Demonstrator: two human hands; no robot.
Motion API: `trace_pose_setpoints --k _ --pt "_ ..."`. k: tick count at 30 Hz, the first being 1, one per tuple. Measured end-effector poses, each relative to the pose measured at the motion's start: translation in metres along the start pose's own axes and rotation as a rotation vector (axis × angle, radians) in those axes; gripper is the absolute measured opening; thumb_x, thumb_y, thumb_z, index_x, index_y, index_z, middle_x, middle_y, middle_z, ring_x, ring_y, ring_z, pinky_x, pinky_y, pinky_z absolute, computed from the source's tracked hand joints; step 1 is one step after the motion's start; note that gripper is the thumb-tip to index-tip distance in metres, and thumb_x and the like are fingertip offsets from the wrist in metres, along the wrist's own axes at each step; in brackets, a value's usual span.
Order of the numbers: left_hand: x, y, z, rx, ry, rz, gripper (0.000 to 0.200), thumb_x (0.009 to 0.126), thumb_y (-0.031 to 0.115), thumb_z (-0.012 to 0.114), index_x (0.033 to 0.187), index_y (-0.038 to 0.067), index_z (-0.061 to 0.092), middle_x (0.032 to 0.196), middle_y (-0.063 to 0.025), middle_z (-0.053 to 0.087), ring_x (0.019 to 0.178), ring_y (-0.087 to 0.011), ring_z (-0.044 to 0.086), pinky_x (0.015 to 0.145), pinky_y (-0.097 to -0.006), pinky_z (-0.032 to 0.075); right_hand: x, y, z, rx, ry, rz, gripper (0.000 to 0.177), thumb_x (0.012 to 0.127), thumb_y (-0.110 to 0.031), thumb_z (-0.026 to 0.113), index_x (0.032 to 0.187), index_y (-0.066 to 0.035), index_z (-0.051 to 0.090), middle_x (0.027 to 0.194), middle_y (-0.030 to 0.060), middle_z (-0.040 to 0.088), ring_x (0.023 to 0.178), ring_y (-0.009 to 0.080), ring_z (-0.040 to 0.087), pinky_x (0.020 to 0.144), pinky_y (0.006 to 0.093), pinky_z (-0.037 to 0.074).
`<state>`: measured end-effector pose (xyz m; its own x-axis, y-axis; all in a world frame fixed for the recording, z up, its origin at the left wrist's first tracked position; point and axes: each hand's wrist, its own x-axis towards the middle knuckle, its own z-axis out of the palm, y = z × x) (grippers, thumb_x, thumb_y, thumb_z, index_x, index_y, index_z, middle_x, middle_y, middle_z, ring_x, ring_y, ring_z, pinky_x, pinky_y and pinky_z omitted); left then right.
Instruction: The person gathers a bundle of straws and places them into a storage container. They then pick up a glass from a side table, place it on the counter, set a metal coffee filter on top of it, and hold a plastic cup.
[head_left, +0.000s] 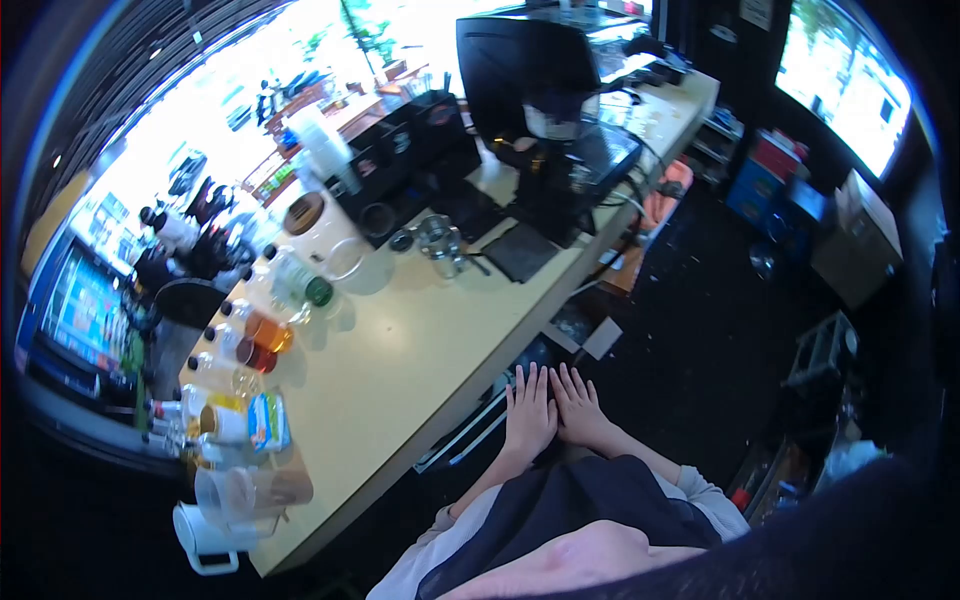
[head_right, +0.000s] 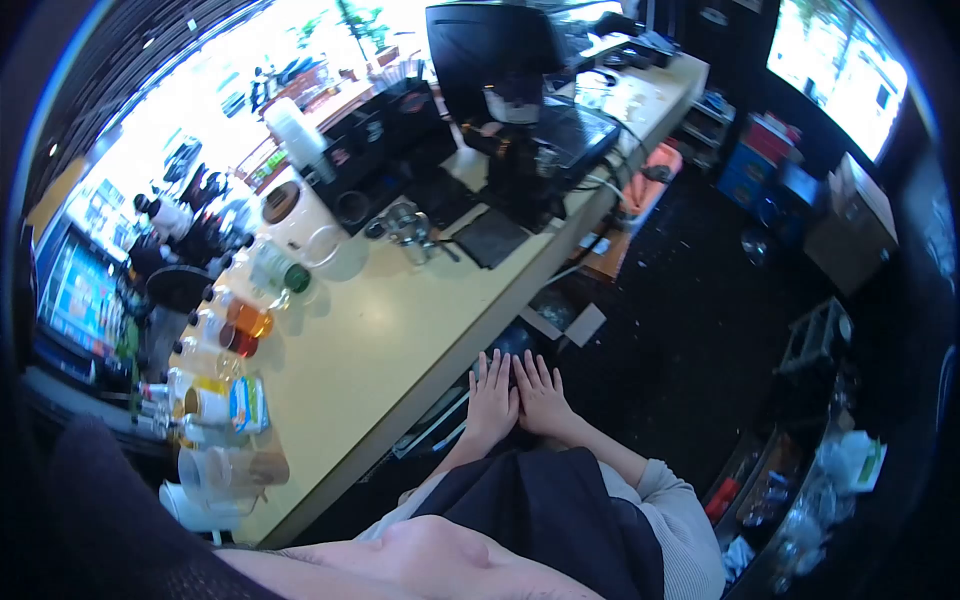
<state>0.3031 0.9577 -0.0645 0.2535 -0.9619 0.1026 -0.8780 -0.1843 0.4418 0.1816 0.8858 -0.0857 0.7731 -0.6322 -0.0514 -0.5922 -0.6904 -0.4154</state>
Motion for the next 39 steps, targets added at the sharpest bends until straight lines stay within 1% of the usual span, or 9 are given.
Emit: trace_pose_setpoints --k 10,14,19,22,26,29,31,37,39 --pt "0.052 0.080 0.052 0.147 -0.261 0.282 0.069 0.085 0.009 0.048 0.147 0.000 0.018 0.151 -0.0166 0.024 0.142 -0.0400 0.014 0.111 -0.0582 0.018 -0.040 0.073 -0.064 0.021 0.186 0.170 0.091 0.074 -0.019 0.061 0.149 -0.004 0.012 0.153 0.0228 0.013 0.142 0.0397 0.013 0.109 0.0613 0.015" --pt "0.081 0.134 0.077 0.264 -0.309 0.421 0.076 0.080 0.014 0.056 0.146 -0.001 0.021 0.151 -0.0177 0.023 0.142 -0.0400 0.012 0.111 -0.0573 0.018 -0.058 0.117 -0.088 -0.080 0.213 0.210 0.094 0.068 -0.013 0.063 0.148 -0.004 0.015 0.153 0.0240 0.011 0.143 0.0405 0.009 0.111 0.0601 0.011" --pt "0.123 0.208 0.110 0.324 -0.289 0.554 0.083 0.077 0.022 0.062 0.146 0.000 0.021 0.151 -0.0168 0.023 0.142 -0.0387 0.012 0.112 -0.0557 0.017 -0.078 0.191 -0.128 -0.123 0.265 0.277 0.091 0.069 -0.012 0.063 0.149 -0.009 0.019 0.154 0.0236 0.009 0.143 0.0392 0.005 0.111 0.0594 0.008" --pt "0.149 0.243 0.136 0.248 -0.404 0.597 0.083 0.079 0.027 0.060 0.147 0.002 0.021 0.153 -0.0169 0.020 0.143 -0.0386 0.008 0.113 -0.0552 0.012 -0.085 0.236 -0.145 -0.163 0.325 0.329 0.085 0.072 -0.013 0.062 0.148 -0.012 0.024 0.154 0.0224 0.008 0.144 0.0380 0.005 0.112 0.0587 0.008" --pt "0.181 0.274 0.186 0.226 -0.254 0.722 0.076 0.082 0.031 0.057 0.148 0.009 0.024 0.153 -0.0181 0.019 0.143 -0.0399 0.006 0.114 -0.0551 0.008 -0.088 0.288 -0.169 -0.230 0.404 0.153 0.079 0.077 -0.015 0.061 0.148 -0.017 0.027 0.155 0.0207 0.007 0.144 0.0363 0.004 0.112 0.0575 0.006" --pt "0.202 0.304 0.197 0.223 -0.273 0.693 0.077 0.082 0.032 0.058 0.147 0.007 0.024 0.153 -0.0179 0.019 0.143 -0.0392 0.006 0.114 -0.0551 0.007 -0.090 0.321 -0.184 -0.271 0.464 0.065 0.076 0.080 -0.017 0.059 0.148 -0.019 0.025 0.156 0.0186 0.008 0.145 0.0343 0.003 0.113 0.0560 0.005" --pt "0.215 0.325 0.188 0.178 -0.374 0.601 0.079 0.082 0.032 0.058 0.147 0.006 0.023 0.153 -0.0177 0.019 0.143 -0.0387 0.007 0.114 -0.0562 0.009 -0.088 0.340 -0.195 -0.228 0.268 0.221 0.075 0.082 -0.019 0.058 0.149 -0.021 0.024 0.156 0.0184 0.009 0.145 0.0337 0.003 0.113 0.0563 0.006" --pt "0.260 0.344 0.196 0.241 -0.128 0.329 0.080 0.083 0.030 0.055 0.147 -0.001 0.018 0.154 -0.0177 0.015 0.144 -0.0378 0.006 0.110 -0.0614 0.012 -0.060 0.385 -0.205 -0.097 0.423 0.148 0.069 0.084 -0.019 0.055 0.148 -0.016 0.028 0.156 0.0112 0.016 0.144 0.0323 0.010 0.112 0.0556 0.008" --pt "0.285 0.348 0.201 0.255 -0.154 0.308 0.079 0.084 0.028 0.052 0.146 -0.004 0.017 0.155 -0.0178 0.014 0.144 -0.0380 0.005 0.110 -0.0619 0.012 -0.046 0.398 -0.210 -0.108 0.444 0.148 0.067 0.086 -0.019 0.052 0.148 -0.016 0.027 0.156 0.0112 0.017 0.144 0.0316 0.012 0.112 0.0549 0.009"
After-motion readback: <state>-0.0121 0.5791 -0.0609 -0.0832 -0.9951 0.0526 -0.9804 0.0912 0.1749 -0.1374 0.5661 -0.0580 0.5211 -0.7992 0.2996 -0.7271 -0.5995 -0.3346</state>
